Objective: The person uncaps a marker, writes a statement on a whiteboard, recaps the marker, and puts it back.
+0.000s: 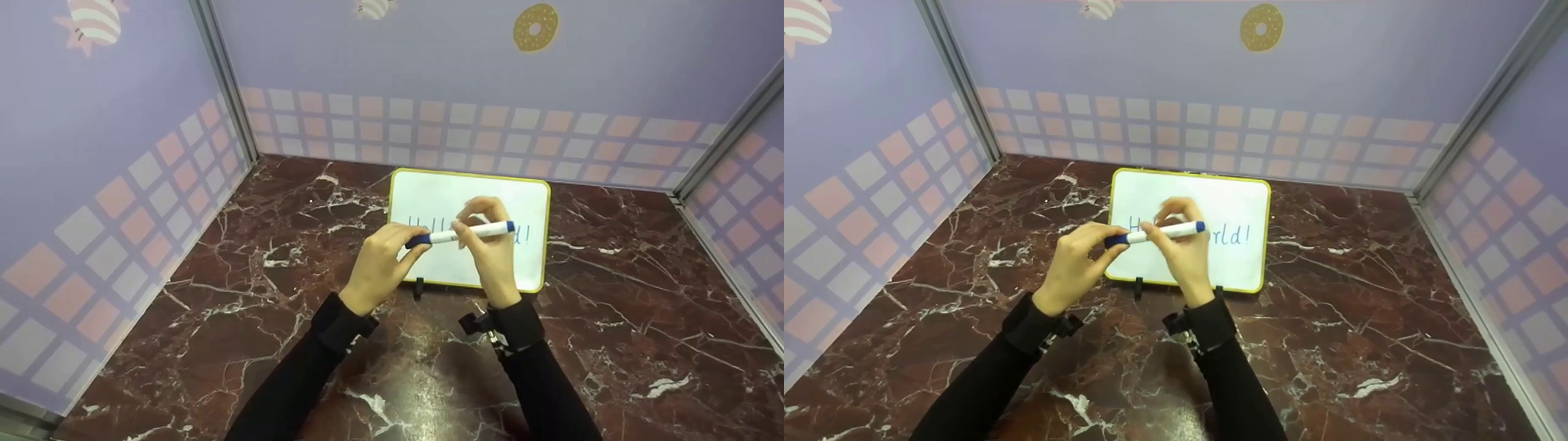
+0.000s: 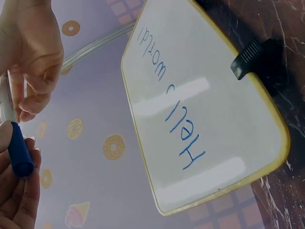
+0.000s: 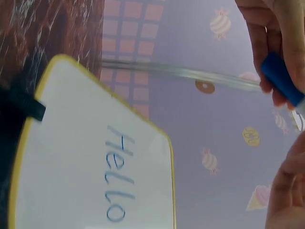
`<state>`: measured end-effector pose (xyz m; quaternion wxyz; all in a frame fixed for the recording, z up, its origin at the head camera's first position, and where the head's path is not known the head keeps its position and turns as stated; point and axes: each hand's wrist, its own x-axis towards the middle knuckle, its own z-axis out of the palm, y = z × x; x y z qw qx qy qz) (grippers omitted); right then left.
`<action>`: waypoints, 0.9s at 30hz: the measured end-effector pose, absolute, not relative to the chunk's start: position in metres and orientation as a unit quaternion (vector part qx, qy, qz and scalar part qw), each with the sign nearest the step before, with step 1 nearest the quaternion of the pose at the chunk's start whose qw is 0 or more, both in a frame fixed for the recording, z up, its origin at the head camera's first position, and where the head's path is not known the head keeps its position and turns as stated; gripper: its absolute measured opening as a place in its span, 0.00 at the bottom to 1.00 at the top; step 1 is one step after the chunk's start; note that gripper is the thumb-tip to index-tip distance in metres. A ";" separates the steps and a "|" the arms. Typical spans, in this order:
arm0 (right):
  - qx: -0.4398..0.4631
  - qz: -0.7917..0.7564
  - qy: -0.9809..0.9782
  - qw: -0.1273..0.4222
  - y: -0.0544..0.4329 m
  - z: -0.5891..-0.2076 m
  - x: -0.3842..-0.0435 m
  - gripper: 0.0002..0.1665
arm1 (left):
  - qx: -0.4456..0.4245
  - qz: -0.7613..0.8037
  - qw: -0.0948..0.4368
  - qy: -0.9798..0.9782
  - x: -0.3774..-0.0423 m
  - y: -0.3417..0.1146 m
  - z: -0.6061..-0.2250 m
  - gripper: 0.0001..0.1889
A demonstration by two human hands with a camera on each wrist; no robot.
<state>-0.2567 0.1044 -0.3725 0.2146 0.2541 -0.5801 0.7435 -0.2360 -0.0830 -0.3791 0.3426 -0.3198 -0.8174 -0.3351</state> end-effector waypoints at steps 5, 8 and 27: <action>0.246 0.600 -0.656 0.386 0.122 -0.370 -0.264 0.25 | -0.297 -0.324 0.342 -0.831 -0.241 -0.087 -0.381 0.12; 0.270 0.443 -0.708 0.479 0.131 -0.371 -0.268 0.26 | -0.286 -0.313 0.337 -0.841 -0.242 -0.089 -0.382 0.12; 0.337 0.246 -0.747 0.518 0.113 -0.384 -0.271 0.11 | -0.266 -0.274 0.335 -0.861 -0.243 -0.093 -0.380 0.19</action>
